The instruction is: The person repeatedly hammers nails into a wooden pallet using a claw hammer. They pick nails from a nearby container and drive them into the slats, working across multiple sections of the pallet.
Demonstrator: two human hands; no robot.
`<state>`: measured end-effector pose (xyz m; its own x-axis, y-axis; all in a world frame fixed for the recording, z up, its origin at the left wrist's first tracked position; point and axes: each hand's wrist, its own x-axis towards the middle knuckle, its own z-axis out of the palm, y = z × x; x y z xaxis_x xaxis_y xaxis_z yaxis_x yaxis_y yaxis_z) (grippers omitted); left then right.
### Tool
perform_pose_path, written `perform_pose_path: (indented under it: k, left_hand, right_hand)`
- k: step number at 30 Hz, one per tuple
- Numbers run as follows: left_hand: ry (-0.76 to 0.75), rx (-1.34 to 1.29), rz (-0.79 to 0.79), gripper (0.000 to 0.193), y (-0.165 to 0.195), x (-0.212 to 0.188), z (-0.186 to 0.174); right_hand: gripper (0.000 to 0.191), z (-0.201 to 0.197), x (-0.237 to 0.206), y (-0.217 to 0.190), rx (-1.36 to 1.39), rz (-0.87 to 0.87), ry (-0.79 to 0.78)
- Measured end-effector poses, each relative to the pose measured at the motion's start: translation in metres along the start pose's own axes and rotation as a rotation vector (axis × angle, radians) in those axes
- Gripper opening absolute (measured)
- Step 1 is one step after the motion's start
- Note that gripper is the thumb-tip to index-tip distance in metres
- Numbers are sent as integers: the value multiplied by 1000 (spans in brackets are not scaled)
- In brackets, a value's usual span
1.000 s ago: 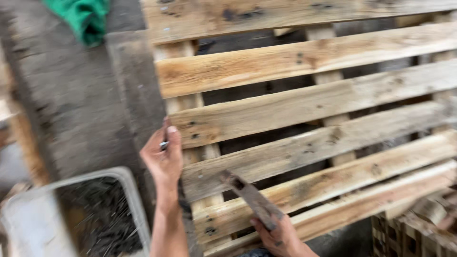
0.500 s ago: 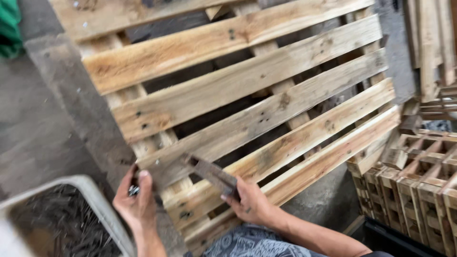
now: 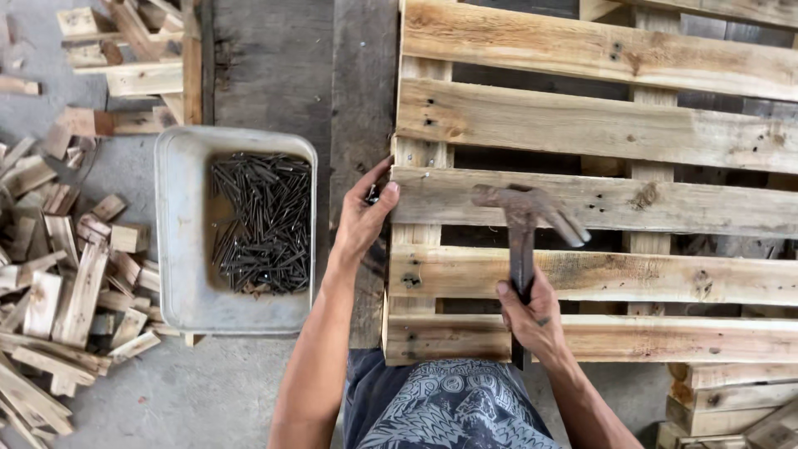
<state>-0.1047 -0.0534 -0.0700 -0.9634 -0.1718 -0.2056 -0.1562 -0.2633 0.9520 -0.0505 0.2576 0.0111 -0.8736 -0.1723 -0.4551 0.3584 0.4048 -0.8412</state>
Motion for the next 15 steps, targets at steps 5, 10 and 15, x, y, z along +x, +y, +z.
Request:
perform_pose_path:
  k: [5, 10, 15]
  left_hand:
    - [62, -118, 95, 64, -28, -5, 9]
    - [113, 169, 251, 53, -35, -11, 16]
    - [107, 102, 248, 48, -30, -15, 19]
  right_hand:
    - [19, -4, -18, -2, 56, -90, 43]
    - [28, -1, -25, 7, -344, -224, 93]
    - [35, 2, -30, 18, -276, -93, 8]
